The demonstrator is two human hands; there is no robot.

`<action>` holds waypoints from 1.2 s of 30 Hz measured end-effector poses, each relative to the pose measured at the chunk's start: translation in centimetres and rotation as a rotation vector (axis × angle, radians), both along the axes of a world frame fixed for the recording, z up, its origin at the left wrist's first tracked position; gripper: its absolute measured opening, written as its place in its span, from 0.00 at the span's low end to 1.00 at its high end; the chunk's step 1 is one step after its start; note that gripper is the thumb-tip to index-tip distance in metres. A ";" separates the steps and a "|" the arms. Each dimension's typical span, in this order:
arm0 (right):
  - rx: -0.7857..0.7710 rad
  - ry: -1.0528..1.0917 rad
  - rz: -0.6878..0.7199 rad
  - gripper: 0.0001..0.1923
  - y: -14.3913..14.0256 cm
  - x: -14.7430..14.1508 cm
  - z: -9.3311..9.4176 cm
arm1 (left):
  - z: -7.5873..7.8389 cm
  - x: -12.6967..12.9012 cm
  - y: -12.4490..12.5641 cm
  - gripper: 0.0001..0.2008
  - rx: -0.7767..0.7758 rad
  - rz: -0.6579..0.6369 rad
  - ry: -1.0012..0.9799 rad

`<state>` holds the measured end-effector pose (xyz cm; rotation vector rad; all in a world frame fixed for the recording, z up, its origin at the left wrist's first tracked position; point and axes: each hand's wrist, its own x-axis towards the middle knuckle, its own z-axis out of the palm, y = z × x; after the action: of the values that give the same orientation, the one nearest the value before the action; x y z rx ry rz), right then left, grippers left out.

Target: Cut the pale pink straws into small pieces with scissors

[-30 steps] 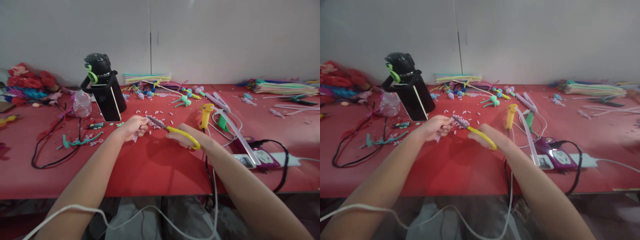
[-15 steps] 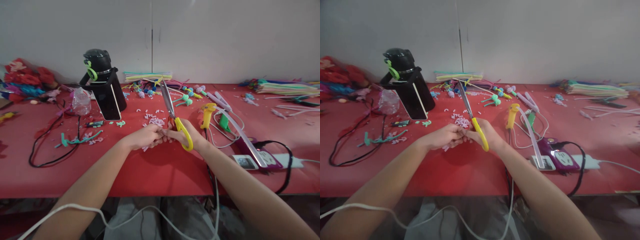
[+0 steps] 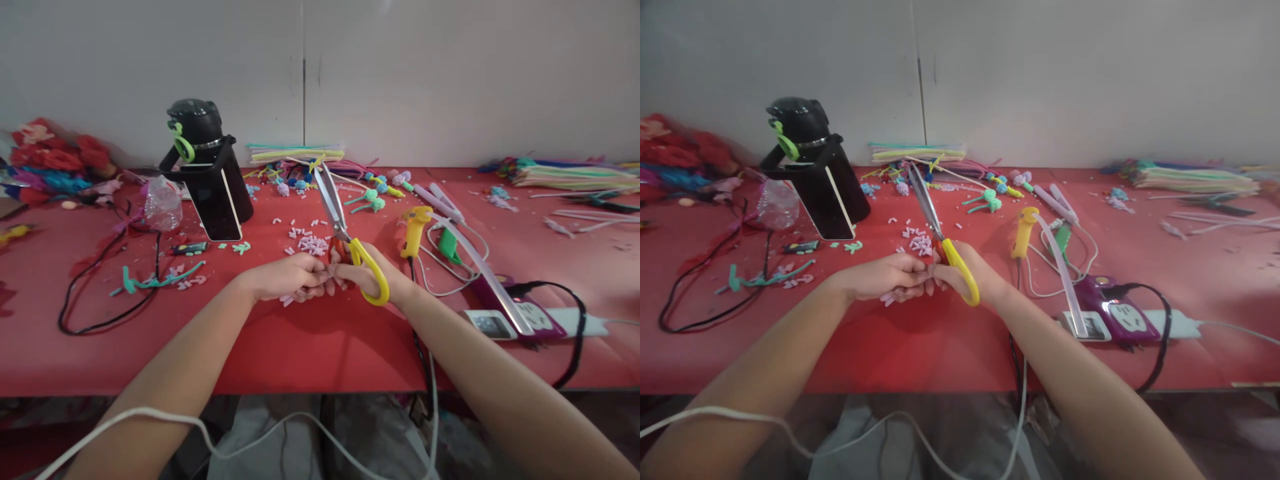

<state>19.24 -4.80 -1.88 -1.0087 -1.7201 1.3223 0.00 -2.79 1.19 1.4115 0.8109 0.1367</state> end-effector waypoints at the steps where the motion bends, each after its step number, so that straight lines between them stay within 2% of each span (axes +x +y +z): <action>1: 0.008 0.002 -0.008 0.07 0.0 0.0 0.0 | 0.0 -0.1 0.1 0.10 0.004 -0.007 0.004; 8: 0.033 0.015 -0.159 0.07 0.0 -0.2 0.1 | 0.1 -0.7 0.4 0.17 0.037 -0.005 0.025; 11: 0.050 0.009 -0.213 0.09 0.2 -0.2 0.2 | 0.1 -0.7 0.5 0.18 0.081 0.052 0.000; 13: 0.038 0.022 -0.260 0.13 0.2 0.0 0.5 | 0.1 -0.7 0.7 0.18 0.142 0.141 -0.005; 17: -0.002 -0.051 -0.302 0.23 0.1 1.0 1.2 | -0.2 -1.3 1.8 0.17 0.323 0.410 -0.059; 20: -0.010 -0.209 -0.224 0.26 -0.1 1.9 1.4 | -0.3 -2.0 2.7 0.15 0.426 0.569 -0.119; 24: 0.020 -0.342 -0.136 0.26 -0.3 2.3 0.8 | -0.2 -2.6 3.2 0.14 0.435 0.689 -0.208; 28: 0.035 -0.405 -0.116 0.25 -0.5 1.9 0.3 | -0.1 -2.5 3.2 0.16 0.427 0.716 -0.272; 36: 0.060 -0.450 -0.139 0.22 -0.6 1.6 0.4 | 0.0 -2.0 2.6 0.14 0.426 0.641 -0.272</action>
<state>20.80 -5.39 -1.50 -1.4435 -1.9568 0.9988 -1.98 -0.19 1.16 1.4323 1.0164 1.0222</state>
